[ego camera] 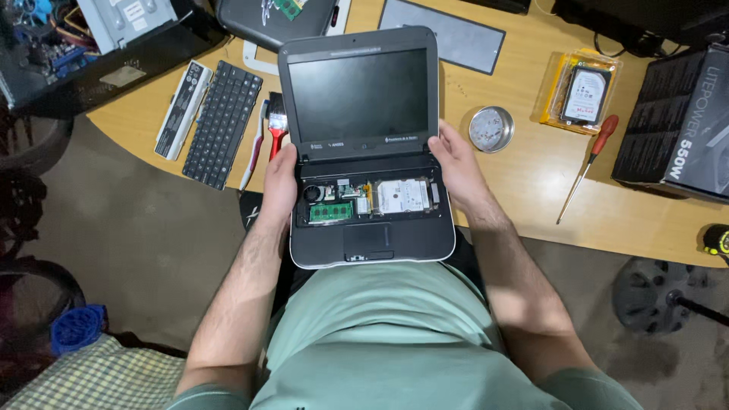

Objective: The person works on a disassembled laptop placed on their lap, using a screwdriver to remove and tighten screws on the screen bezel. They handle the laptop lid, unscrew fasteners, and place screws into a small metal container on the desk.

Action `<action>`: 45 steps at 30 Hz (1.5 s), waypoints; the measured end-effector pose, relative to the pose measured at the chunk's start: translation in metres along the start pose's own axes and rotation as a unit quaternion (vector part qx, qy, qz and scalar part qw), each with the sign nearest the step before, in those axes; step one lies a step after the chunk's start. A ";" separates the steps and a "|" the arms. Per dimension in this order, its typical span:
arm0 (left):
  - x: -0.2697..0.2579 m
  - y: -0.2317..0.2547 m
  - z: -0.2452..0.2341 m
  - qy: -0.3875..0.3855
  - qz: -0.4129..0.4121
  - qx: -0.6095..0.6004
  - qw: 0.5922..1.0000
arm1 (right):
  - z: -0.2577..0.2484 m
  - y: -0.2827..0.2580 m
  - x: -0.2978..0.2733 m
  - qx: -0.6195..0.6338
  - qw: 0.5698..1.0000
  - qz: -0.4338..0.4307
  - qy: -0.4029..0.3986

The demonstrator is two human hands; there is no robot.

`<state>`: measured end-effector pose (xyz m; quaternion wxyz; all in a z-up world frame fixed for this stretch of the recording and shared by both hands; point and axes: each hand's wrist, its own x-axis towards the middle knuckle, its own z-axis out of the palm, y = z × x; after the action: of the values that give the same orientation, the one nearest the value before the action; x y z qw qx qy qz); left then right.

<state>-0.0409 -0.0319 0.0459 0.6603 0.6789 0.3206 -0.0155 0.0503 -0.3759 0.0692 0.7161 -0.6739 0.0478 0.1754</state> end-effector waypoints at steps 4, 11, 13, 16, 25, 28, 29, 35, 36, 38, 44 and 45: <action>-0.004 -0.026 -0.007 -0.043 -0.045 -0.060 0.996 | -0.050 0.127 0.008 -0.007 0.997 0.065 0.047; -0.021 -0.033 -0.016 -0.139 -0.055 -0.061 0.987 | -0.010 0.057 -0.046 -0.057 0.989 0.127 0.058; -0.021 -0.035 -0.015 -0.142 -0.061 -0.052 0.987 | 0.002 0.031 -0.059 -0.078 0.988 0.125 0.054; -0.015 -0.055 -0.020 -0.141 -0.063 -0.024 0.988 | 0.004 0.036 -0.063 -0.133 0.986 0.090 0.052; -0.017 -0.069 -0.019 -0.148 -0.090 -0.114 0.978 | -0.047 0.082 -0.055 0.008 0.993 0.114 -0.015; -0.010 -0.092 -0.023 -0.137 -0.093 -0.119 0.979 | -0.066 0.118 -0.044 0.023 0.994 0.107 -0.031; -0.014 -0.085 -0.020 -0.132 -0.092 -0.116 0.980 | -0.069 0.123 -0.043 0.031 0.993 0.103 -0.041; -0.005 -0.088 -0.024 -0.122 -0.093 -0.106 0.982 | -0.082 0.143 -0.037 0.048 0.992 0.100 -0.066; 0.001 -0.101 -0.028 -0.115 -0.097 -0.101 0.983 | -0.078 0.134 -0.041 0.054 0.991 0.104 -0.061; -0.005 -0.082 -0.020 -0.123 -0.094 -0.101 0.983 | -0.073 0.125 -0.042 0.057 0.991 0.101 -0.062; -0.013 -0.065 -0.016 -0.145 -0.088 -0.103 0.980 | -0.077 0.140 -0.034 0.055 0.992 0.096 -0.067; -0.017 -0.058 -0.015 -0.147 -0.086 -0.102 0.980 | -0.077 0.143 -0.034 0.057 0.992 0.097 -0.066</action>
<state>-0.0868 -0.0294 0.0037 0.7622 0.5681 0.2774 -0.1391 -0.0134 -0.4532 -0.0632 0.7348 -0.6110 0.0754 0.2846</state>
